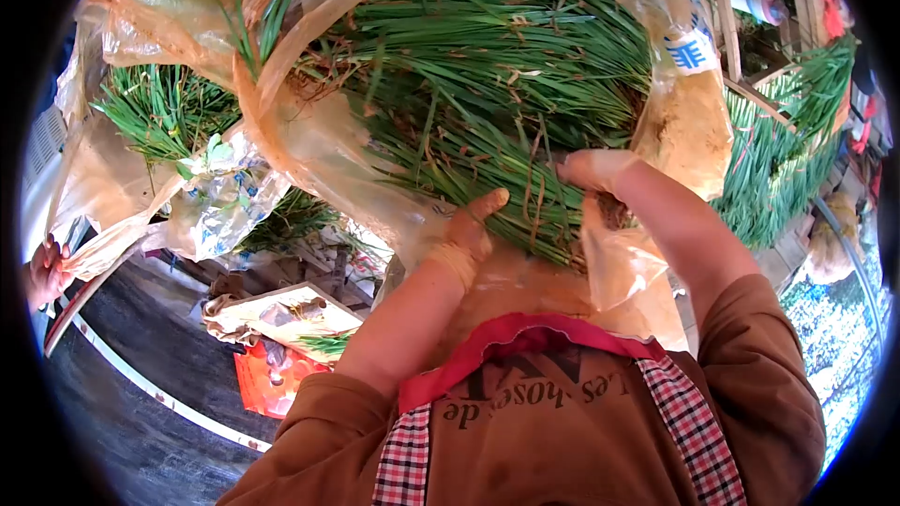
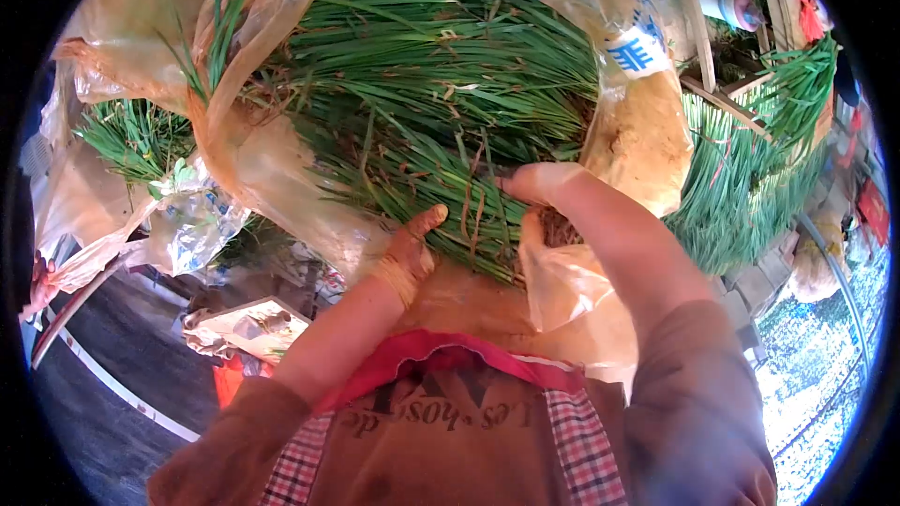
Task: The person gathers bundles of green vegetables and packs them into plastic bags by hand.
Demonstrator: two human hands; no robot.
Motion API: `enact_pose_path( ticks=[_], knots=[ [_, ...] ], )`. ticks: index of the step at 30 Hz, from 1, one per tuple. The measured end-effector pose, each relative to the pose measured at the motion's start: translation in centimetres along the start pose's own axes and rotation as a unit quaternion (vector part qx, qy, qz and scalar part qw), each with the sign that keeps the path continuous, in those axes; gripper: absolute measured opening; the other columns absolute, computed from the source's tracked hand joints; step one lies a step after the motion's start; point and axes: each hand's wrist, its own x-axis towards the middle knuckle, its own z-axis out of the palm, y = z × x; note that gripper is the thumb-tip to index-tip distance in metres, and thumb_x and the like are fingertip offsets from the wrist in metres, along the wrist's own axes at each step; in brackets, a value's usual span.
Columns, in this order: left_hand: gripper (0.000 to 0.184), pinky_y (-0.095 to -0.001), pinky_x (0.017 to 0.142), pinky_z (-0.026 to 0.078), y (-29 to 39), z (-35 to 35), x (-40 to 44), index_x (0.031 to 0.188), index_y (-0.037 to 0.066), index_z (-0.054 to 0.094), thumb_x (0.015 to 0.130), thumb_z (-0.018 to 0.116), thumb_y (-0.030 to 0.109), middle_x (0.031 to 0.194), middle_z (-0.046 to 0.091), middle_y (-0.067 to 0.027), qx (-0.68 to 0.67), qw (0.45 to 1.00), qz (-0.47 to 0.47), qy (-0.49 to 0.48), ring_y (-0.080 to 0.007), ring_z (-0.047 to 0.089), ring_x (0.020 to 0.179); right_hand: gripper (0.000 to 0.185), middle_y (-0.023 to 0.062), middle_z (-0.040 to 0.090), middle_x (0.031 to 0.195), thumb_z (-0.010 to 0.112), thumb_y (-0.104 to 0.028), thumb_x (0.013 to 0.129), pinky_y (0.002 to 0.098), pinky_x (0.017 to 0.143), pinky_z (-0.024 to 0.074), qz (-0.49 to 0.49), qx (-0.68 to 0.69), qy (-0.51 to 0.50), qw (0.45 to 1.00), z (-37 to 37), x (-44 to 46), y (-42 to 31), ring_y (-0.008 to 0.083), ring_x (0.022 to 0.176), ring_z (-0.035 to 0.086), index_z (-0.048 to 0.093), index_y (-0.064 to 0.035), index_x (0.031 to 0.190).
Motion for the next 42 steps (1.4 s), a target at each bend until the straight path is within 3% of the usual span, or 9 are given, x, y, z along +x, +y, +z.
enact_pose_path(
  ticks=[10, 21, 24, 27, 30, 32, 36, 41, 42],
  knots=[
    [0.051, -0.0384, 0.091, 0.048, 3.9, 7.8, -12.4, 0.121, -0.001, 0.049, 0.072, 0.064, 0.001, 0.112, 0.059, -0.0143, -0.039, 0.999, 0.000, 0.021, -0.0274, 0.057, 0.105, 0.043, 0.0146, 0.049, 0.125, 0.040, -0.033, 0.094, 0.0338, 0.098, 0.0329, -0.046, 0.410, 0.127, 0.902, 1.7, -5.5, -6.8, 0.0248, 0.114, 0.047, 0.041, -0.0078, 0.128],
    [0.055, -0.0453, 0.095, 0.046, 8.3, 13.7, -23.3, 0.125, 0.001, 0.047, 0.072, 0.060, 0.000, 0.118, 0.057, -0.0153, 0.008, 0.927, 0.324, -0.187, -0.0320, 0.056, 0.107, 0.035, 0.0129, 0.055, 0.111, 0.043, -0.031, 0.092, 0.0331, 0.088, 0.0381, -0.128, 0.335, 0.235, 0.903, -13.9, -18.2, -24.5, 0.0237, 0.101, 0.052, 0.049, -0.0068, 0.116],
    [0.052, -0.0438, 0.095, 0.046, 14.5, 13.1, -25.3, 0.124, 0.002, 0.047, 0.076, 0.064, 0.008, 0.117, 0.057, -0.0128, -0.169, 0.927, 0.206, -0.264, -0.0305, 0.057, 0.106, 0.033, 0.0124, 0.056, 0.107, 0.044, -0.031, 0.092, 0.0329, 0.085, 0.0395, -0.183, 0.265, 0.280, 0.904, -20.5, -17.4, -30.7, 0.0234, 0.097, 0.053, 0.052, -0.0065, 0.113],
    [0.047, -0.0444, 0.087, 0.051, 23.6, 8.8, -24.3, 0.120, 0.004, 0.049, 0.081, 0.064, 0.025, 0.115, 0.056, -0.0131, -0.010, 0.821, 0.552, -0.146, -0.0299, 0.057, 0.100, 0.031, 0.0119, 0.058, 0.103, 0.045, -0.030, 0.091, 0.0327, 0.083, 0.0410, -0.235, 0.207, 0.324, 0.893, -26.9, -13.5, -36.1, 0.0230, 0.093, 0.055, 0.054, -0.0063, 0.109],
    [0.055, -0.0457, 0.090, 0.045, 33.9, 3.2, -27.2, 0.127, 0.008, 0.046, 0.086, 0.052, 0.044, 0.120, 0.053, -0.0123, 0.020, 0.834, 0.552, 0.005, -0.0303, 0.052, 0.108, 0.030, 0.0114, 0.059, 0.100, 0.046, -0.030, 0.091, 0.0325, 0.080, 0.0424, -0.255, 0.168, 0.360, 0.882, -32.2, -8.5, -39.1, 0.0227, 0.090, 0.056, 0.056, -0.0060, 0.106],
    [0.077, -0.0501, 0.106, 0.025, 36.0, 4.3, -29.6, 0.137, 0.008, 0.032, 0.079, 0.058, 0.052, 0.140, 0.034, -0.0167, -0.028, 0.854, 0.504, 0.127, -0.0333, 0.032, 0.129, 0.029, 0.0111, 0.060, 0.097, 0.046, -0.029, 0.090, 0.0324, 0.078, 0.0433, -0.260, 0.167, 0.385, 0.869, -33.8, -7.4, -37.9, 0.0225, 0.087, 0.057, 0.058, -0.0058, 0.104],
    [0.077, -0.0526, 0.102, 0.031, 33.7, 2.5, -26.4, 0.136, 0.003, 0.025, 0.080, 0.066, 0.035, 0.141, 0.030, -0.0210, 0.056, 0.824, 0.495, 0.270, -0.0375, 0.030, 0.130, 0.028, 0.0104, 0.062, 0.092, 0.047, -0.029, 0.090, 0.0321, 0.074, 0.0452, -0.253, 0.230, 0.413, 0.844, -31.9, -9.8, -27.9, 0.0221, 0.082, 0.059, 0.061, -0.0054, 0.099],
    [0.043, -0.0407, 0.094, 0.043, 23.7, 4.2, -16.2, 0.119, -0.001, 0.049, 0.085, 0.062, 0.021, 0.124, 0.049, -0.0202, 0.267, 0.827, 0.481, 0.113, -0.0317, 0.049, 0.115, 0.028, 0.0096, 0.065, 0.086, 0.049, -0.028, 0.089, 0.0318, 0.070, 0.0476, -0.122, 0.506, 0.251, 0.816, -16.8, -7.6, -9.2, 0.0216, 0.076, 0.061, 0.064, -0.0050, 0.093],
    [0.040, -0.0385, 0.091, 0.044, 22.9, 3.6, -13.4, 0.117, -0.001, 0.051, 0.085, 0.061, 0.020, 0.120, 0.052, -0.0174, 0.308, 0.858, 0.410, 0.035, -0.0289, 0.051, 0.111, 0.032, 0.0100, 0.064, 0.097, 0.045, -0.033, 0.091, 0.0332, 0.079, 0.0460, -0.023, 0.242, 0.231, 0.942, -12.9, -8.0, -7.5, 0.0239, 0.089, 0.060, 0.064, -0.0079, 0.101]
  ],
)
